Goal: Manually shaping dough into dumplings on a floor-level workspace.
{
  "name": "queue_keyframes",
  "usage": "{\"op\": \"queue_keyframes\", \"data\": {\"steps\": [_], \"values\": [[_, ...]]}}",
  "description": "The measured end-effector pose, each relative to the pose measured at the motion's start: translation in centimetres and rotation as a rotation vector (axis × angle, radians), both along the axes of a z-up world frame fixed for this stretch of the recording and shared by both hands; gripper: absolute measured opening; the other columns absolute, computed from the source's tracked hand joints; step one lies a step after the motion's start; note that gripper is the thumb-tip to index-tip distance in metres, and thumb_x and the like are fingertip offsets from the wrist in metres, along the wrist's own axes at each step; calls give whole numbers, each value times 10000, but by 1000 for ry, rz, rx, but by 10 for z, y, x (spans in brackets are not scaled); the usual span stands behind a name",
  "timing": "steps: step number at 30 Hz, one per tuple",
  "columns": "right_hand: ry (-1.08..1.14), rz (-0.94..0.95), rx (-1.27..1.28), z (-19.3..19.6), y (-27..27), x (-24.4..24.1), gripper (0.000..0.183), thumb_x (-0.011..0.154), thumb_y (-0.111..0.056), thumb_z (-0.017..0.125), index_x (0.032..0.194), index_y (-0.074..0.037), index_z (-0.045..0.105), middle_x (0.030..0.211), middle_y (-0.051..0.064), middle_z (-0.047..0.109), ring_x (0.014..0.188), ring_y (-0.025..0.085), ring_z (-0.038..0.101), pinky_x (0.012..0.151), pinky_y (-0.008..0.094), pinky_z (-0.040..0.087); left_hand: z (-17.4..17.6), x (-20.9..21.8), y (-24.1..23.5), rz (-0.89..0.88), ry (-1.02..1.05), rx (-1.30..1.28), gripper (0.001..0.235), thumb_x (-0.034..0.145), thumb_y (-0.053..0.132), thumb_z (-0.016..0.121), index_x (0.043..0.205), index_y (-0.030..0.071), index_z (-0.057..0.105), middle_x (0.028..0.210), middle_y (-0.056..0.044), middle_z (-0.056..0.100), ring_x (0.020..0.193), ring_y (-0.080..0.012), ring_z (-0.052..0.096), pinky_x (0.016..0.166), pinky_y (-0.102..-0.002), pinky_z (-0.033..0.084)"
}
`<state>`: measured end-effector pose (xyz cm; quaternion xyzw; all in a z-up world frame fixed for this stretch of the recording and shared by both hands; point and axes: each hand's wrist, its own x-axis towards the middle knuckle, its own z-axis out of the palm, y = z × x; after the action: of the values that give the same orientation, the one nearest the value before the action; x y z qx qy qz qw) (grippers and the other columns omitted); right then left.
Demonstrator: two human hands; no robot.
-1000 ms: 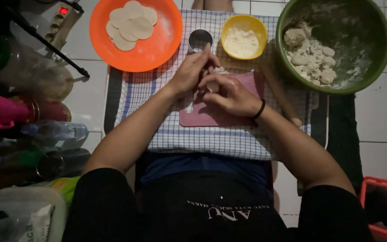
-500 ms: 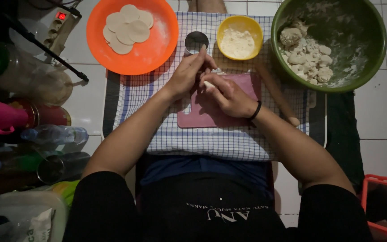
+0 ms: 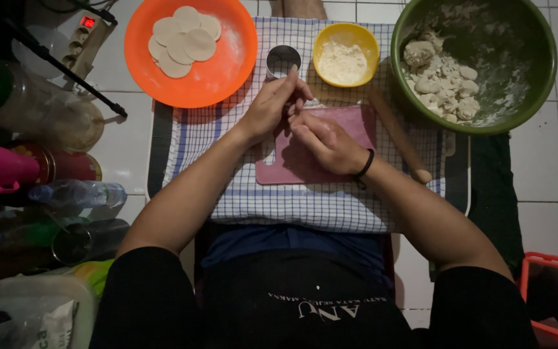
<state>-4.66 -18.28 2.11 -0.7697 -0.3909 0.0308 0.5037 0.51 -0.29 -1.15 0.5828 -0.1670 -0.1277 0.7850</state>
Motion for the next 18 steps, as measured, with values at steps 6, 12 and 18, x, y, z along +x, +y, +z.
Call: {"op": "queue_keyframes", "data": {"steps": [6, 12, 18], "values": [[-48, -7, 53, -13, -5, 1, 232, 1044, -197, 656, 834, -103, 686, 644, 103, 636, 631, 327, 650, 657, 362, 531, -4, 1, 0, -4, -2, -34, 553, 1106, 454, 380, 968, 2, 667, 706, -98, 555, 519, -121, 524, 379, -231, 459], [-86, -46, 65, 0, 0, -5, 142, 1025, -176, 664, 926, -76, 679, 663, 173, 636, 647, 407, 666, 589, 402, 525, 10, -6, 0, 0, 24, -22, 540, 1107, 437, 385, 956, -2, 661, 714, -58, 538, 552, -77, 488, 453, -195, 459], [-125, -25, 29, -1, -2, -6, 192, 1028, -155, 641, 865, -55, 627, 622, 181, 617, 596, 437, 646, 554, 415, 512, 4, -3, 1, -4, 3, -25, 549, 1108, 439, 397, 973, -11, 679, 711, -84, 552, 550, -92, 504, 452, -215, 479]]}}
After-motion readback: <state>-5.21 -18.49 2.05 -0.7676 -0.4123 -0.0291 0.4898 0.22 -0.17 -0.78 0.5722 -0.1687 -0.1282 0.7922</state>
